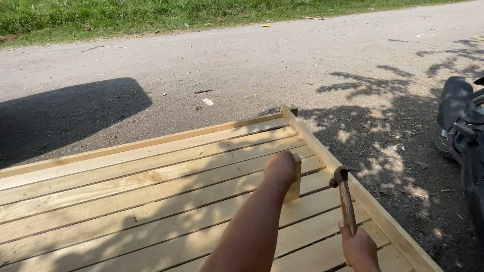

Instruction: The person uses a hammer to drive nails into a wooden frame, securing a vertical support piece to the slatted base. The person repeatedly positions the support and hammers nails along its length.

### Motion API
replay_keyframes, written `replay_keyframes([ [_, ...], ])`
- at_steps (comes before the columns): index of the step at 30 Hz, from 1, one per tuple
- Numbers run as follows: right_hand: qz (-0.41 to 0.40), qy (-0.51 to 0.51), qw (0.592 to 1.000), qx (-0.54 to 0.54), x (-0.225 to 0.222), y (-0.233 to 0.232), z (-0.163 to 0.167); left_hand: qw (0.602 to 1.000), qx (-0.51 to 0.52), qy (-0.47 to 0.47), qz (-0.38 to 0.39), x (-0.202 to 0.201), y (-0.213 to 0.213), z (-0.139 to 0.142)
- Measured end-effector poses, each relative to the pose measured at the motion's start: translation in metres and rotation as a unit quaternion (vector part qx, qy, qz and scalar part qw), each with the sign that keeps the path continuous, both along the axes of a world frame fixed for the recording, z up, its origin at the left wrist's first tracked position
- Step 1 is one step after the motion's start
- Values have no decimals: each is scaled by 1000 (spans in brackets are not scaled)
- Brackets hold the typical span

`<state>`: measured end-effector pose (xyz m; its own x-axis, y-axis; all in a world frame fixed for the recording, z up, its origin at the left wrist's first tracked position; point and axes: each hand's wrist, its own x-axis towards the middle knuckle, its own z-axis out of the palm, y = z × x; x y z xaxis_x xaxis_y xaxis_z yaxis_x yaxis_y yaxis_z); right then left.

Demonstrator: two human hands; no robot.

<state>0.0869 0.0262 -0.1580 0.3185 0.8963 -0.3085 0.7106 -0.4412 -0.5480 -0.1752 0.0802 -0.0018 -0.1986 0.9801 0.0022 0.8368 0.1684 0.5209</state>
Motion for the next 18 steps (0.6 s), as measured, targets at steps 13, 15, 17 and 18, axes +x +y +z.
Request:
replay_keyframes([
  [13,45,-102,992,-62,38,36,-52,994,75,-61,57,3,8,-5],
  [15,50,-125,989,-55,44,45,-38,994,69,-61,55,1,8,-2],
  [17,38,-122,990,-54,46,50,-31,994,62,-70,57,0,8,0],
  [18,31,-121,991,-53,48,53,-29,994,62,-68,55,0,8,1],
])
